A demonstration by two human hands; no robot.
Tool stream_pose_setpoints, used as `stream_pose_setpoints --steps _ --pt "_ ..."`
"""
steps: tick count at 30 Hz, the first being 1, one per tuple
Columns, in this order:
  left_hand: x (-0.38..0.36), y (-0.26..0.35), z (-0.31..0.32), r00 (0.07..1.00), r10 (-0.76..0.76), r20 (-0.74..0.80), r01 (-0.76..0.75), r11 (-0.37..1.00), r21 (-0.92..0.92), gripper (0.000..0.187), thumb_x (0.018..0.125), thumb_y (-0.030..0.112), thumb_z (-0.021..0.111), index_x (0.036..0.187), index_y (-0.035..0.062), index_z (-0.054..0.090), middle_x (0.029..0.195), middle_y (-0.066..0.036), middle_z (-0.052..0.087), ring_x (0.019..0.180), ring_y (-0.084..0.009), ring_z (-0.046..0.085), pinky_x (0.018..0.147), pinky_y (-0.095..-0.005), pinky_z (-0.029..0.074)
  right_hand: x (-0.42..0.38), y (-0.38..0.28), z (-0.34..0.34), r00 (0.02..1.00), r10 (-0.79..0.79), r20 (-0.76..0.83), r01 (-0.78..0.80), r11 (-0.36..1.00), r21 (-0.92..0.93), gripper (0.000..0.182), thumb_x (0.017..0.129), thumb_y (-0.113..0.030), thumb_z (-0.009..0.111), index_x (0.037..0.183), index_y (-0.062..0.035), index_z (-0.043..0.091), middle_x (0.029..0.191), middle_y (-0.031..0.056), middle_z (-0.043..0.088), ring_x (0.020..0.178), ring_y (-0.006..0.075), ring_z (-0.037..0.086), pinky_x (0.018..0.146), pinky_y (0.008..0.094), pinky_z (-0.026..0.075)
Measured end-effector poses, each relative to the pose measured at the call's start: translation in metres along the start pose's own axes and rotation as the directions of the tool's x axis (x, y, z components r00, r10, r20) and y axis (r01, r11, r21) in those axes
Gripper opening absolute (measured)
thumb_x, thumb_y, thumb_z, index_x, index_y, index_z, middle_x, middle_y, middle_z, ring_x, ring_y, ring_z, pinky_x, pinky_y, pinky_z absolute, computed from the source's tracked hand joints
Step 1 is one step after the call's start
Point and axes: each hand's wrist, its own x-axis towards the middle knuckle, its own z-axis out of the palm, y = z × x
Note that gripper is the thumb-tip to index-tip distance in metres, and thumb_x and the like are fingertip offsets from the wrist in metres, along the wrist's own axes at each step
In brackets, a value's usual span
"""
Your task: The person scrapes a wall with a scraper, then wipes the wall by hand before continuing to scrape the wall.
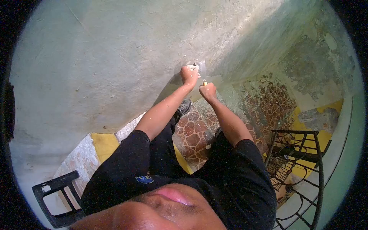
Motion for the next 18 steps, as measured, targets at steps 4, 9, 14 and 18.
stream_pose_setpoints --steps 4,9,14,18 --pt "-0.001 0.003 0.001 1.000 0.024 -0.011 -0.023 0.996 0.081 0.014 0.087 0.004 0.069 0.078 -0.0069 0.071 0.068 -0.011 0.070 0.059 -0.0165 0.070 0.052 -0.0305 0.058 -0.001 0.001 0.008 0.997 -0.054 -0.047 0.055 0.998 0.014 0.036 0.076 -0.020 0.060 0.091 0.0124 0.067 0.097 0.0351 0.068 0.097 0.0479 0.068 0.085 0.0487 0.052" --pt "-0.005 0.046 -0.007 0.994 0.089 -0.066 -0.091 0.995 -0.027 0.016 0.087 0.006 0.069 0.077 -0.0056 0.071 0.066 -0.010 0.070 0.058 -0.0165 0.069 0.052 -0.0293 0.057 0.001 -0.022 0.005 0.997 -0.057 -0.054 0.065 0.986 0.153 0.032 0.075 -0.019 0.060 0.083 0.0119 0.065 0.080 0.0286 0.069 0.081 0.0444 0.071 0.073 0.0474 0.055" --pt "0.003 -0.010 -0.009 0.996 0.089 0.002 -0.087 0.972 0.217 0.013 0.086 0.004 0.070 0.079 -0.0058 0.072 0.068 -0.009 0.071 0.059 -0.0150 0.070 0.052 -0.0292 0.058 0.001 0.000 0.023 0.991 0.052 0.125 -0.062 0.995 0.084 0.027 0.076 -0.017 0.059 0.080 0.0092 0.064 0.080 0.0226 0.070 0.067 0.0330 0.071 0.059 0.0428 0.055" --pt "0.003 0.021 -0.010 0.999 0.049 0.023 -0.050 0.997 0.064 0.012 0.086 0.004 0.071 0.079 -0.0054 0.072 0.069 -0.010 0.071 0.059 -0.0152 0.070 0.051 -0.0297 0.058 0.010 -0.003 0.018 1.000 -0.023 -0.004 0.023 0.995 0.096 0.031 0.075 -0.018 0.060 0.083 0.0111 0.065 0.084 0.0262 0.070 0.071 0.0363 0.071 0.064 0.0450 0.055"
